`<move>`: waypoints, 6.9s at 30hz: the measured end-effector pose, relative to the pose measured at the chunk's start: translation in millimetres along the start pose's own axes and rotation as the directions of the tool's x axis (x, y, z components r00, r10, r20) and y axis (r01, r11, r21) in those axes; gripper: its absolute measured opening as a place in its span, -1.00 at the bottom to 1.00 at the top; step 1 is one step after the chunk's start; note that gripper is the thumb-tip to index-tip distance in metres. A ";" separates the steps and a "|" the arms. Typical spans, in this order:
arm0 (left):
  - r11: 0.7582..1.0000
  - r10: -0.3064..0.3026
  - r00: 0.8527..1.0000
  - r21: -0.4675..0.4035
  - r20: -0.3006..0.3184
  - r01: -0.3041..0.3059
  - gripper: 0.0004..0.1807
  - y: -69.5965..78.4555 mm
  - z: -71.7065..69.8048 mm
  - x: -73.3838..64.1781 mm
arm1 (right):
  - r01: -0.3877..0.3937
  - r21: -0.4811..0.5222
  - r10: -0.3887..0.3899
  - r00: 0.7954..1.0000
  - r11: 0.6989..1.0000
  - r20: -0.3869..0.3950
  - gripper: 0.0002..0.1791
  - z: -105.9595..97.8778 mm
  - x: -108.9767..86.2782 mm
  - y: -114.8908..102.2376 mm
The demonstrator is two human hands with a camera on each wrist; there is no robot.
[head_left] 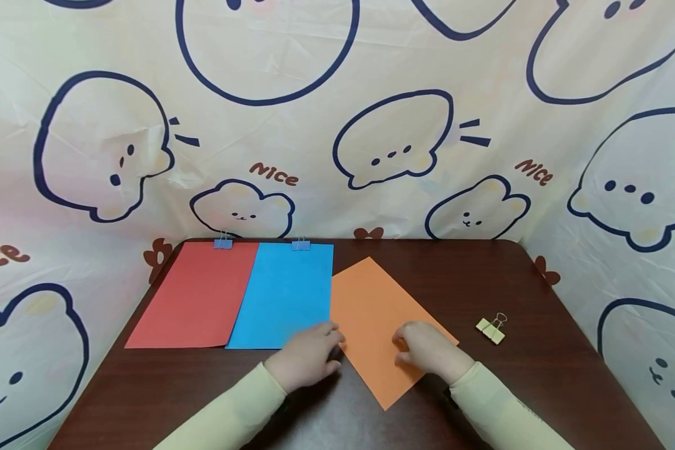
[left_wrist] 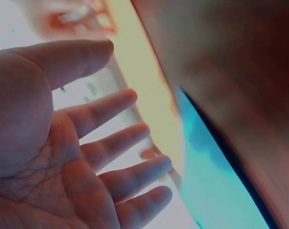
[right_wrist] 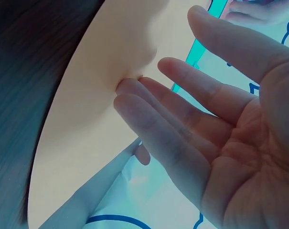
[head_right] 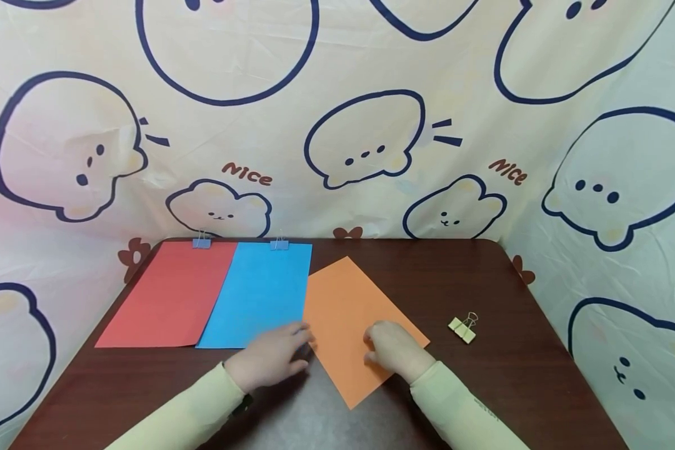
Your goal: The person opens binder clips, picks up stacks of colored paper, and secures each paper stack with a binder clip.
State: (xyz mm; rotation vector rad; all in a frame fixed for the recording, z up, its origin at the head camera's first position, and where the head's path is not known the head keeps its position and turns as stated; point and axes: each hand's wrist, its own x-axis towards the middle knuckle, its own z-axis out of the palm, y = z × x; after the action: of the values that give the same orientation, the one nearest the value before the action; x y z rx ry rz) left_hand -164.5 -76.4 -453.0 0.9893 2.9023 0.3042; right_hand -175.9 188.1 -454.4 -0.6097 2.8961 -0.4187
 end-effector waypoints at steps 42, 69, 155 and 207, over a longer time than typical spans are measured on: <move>0.997 0.073 0.984 -0.005 0.160 -0.073 -0.79 57.2 12.7 -7.6 | 0.059 0.076 -0.066 0.994 0.995 0.091 -0.80 3.9 -20.0 -7.6; 0.999 0.030 0.997 -0.014 0.074 -0.029 -0.79 55.1 18.3 -9.1 | 0.085 0.079 -0.093 0.990 0.993 0.109 -0.77 5.6 -31.4 -14.0; 0.987 -0.114 0.991 -0.104 0.068 0.120 -0.67 71.3 35.3 -22.4 | 0.143 0.211 -0.145 0.989 0.967 -0.008 -0.68 8.6 -85.1 8.2; 0.997 -0.073 0.997 0.013 0.013 0.072 -0.65 73.8 32.4 -22.2 | -0.256 0.030 0.258 0.958 0.966 -0.126 -0.64 -36.0 -18.5 184.9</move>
State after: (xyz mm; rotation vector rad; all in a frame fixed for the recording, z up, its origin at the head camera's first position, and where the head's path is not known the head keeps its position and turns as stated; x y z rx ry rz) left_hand -98.9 -27.4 -469.7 0.8816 2.9234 0.2751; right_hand -235.2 366.7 -474.2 -0.2032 3.0359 -0.4559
